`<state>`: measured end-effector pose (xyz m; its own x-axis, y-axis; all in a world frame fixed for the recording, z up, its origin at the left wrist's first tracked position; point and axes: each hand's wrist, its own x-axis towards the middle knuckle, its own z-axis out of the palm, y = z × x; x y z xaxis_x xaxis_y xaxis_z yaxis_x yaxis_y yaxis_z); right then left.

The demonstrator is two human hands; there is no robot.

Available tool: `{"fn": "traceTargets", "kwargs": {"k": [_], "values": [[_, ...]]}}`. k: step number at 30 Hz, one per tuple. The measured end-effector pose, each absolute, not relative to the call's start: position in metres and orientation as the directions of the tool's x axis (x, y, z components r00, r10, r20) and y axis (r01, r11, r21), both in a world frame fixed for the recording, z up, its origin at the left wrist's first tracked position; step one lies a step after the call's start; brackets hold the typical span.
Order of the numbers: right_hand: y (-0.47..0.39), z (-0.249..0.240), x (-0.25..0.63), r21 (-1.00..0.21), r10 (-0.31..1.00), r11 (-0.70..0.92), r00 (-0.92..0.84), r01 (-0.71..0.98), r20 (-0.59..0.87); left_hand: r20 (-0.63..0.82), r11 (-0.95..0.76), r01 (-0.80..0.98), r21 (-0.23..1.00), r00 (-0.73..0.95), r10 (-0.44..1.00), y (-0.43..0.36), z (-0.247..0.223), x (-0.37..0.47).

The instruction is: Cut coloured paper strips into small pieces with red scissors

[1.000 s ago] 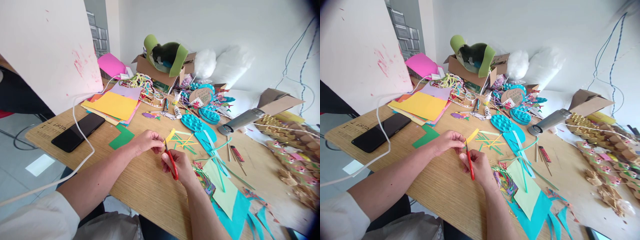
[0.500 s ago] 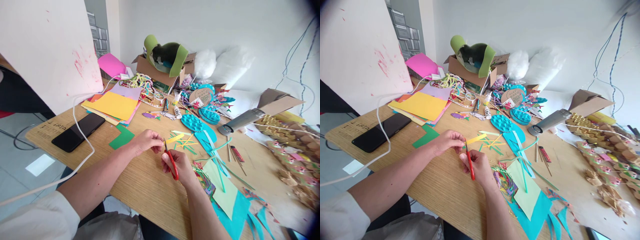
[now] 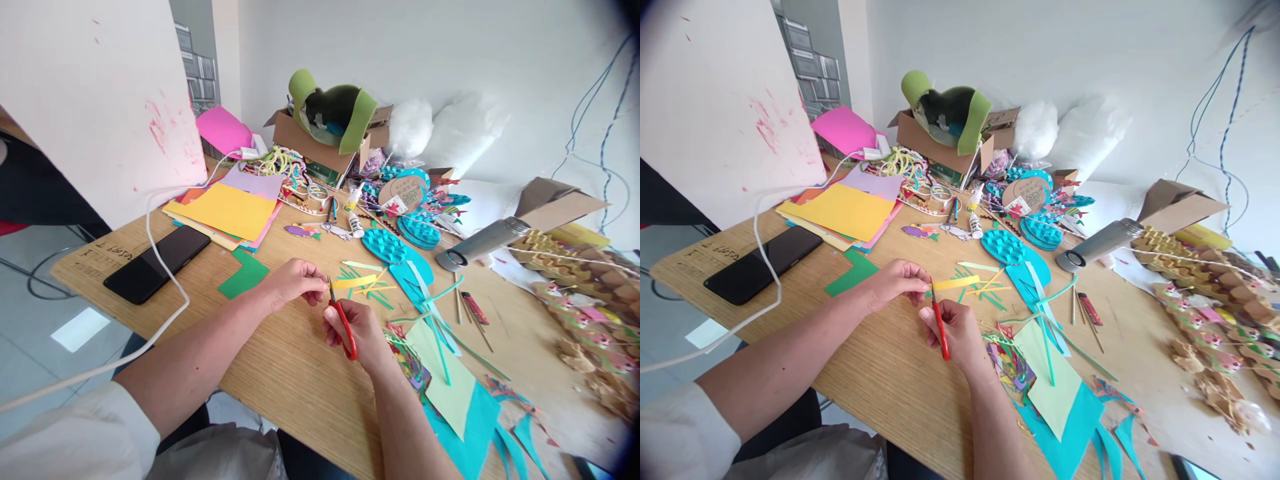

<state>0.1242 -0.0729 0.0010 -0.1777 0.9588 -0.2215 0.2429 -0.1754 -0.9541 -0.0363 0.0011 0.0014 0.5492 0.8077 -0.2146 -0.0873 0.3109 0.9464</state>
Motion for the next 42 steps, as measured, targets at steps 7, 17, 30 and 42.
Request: {"fn": "traceTargets", "kwargs": {"k": [7, 17, 30, 42], "values": [[-0.0718, 0.0019, 0.1232, -0.962, 0.962, -0.153, -0.187, 0.228, -0.197, -0.208, 0.294, -0.072, 0.953, 0.551, 0.808, 0.0013, 0.0010, -0.0367], [-0.0726, 0.0016, 0.1230, -0.955, 0.959, -0.182, -0.174, 0.232, -0.225, -0.205, 0.294, -0.077, 0.953, 0.550, 0.810, 0.0017, 0.0022, -0.0365], [-0.0730, 0.0018, 0.1232, -0.956, 0.961, -0.181, -0.167, 0.231, -0.222, -0.216, 0.305, -0.068, 0.950, 0.560, 0.800, 0.0018, 0.0015, -0.0361], [-0.0716, 0.0015, 0.1236, -0.957, 0.959, -0.152, -0.198, 0.248, -0.204, -0.215, 0.304, -0.068, 0.950, 0.563, 0.798, 0.0016, 0.0037, -0.0372]]}}
